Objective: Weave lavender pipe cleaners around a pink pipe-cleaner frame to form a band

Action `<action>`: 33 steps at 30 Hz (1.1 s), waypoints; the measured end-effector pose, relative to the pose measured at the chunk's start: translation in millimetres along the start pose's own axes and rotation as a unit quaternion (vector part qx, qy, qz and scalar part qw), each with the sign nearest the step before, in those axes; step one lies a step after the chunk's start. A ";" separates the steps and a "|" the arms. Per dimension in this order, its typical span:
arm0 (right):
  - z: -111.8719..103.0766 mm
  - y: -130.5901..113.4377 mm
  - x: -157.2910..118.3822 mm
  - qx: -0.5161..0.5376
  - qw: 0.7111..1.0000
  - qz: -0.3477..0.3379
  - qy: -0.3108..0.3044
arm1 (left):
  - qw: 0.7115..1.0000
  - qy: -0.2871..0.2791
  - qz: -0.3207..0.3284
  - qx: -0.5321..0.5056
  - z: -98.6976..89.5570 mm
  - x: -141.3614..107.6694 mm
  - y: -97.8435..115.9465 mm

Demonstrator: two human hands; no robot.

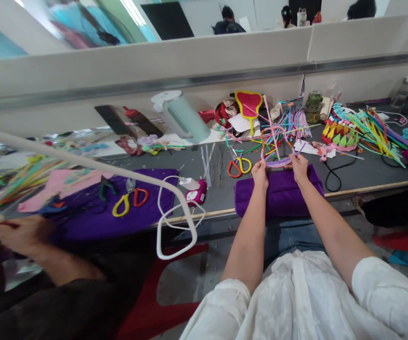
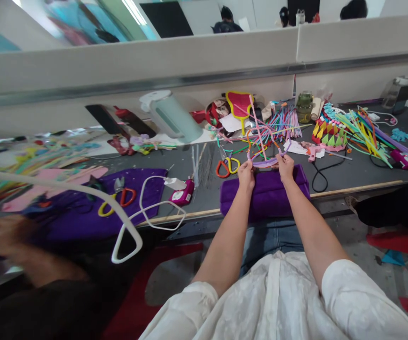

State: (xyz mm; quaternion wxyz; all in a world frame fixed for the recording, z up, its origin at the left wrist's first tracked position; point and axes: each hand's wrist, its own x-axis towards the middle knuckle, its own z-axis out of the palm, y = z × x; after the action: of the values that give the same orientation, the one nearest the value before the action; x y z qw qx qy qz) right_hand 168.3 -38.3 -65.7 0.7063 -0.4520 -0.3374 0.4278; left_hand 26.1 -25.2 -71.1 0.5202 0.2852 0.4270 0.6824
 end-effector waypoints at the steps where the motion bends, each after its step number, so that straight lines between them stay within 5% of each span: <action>1: 0.3 -0.3 -0.1 -0.002 1.000 -0.002 -0.002 | 1.000 -0.014 -0.008 -0.007 -0.8 1.7 0.8; 9: 0.6 -1.6 2.0 0.006 1.000 -0.010 0.001 | 0.989 -0.103 -0.085 -0.062 -6.5 11.8 9.8; 33: 3.2 -9.1 6.0 -0.014 1.000 0.005 -0.010 | 0.981 -0.110 -0.080 -0.139 -6.2 5.4 14.2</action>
State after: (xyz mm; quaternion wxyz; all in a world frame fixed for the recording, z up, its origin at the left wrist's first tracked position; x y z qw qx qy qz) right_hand 170.6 -33.8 -55.6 0.6943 -0.4589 -0.3484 0.4312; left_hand 12.6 -23.1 -61.8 0.6513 0.2480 0.2893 0.6562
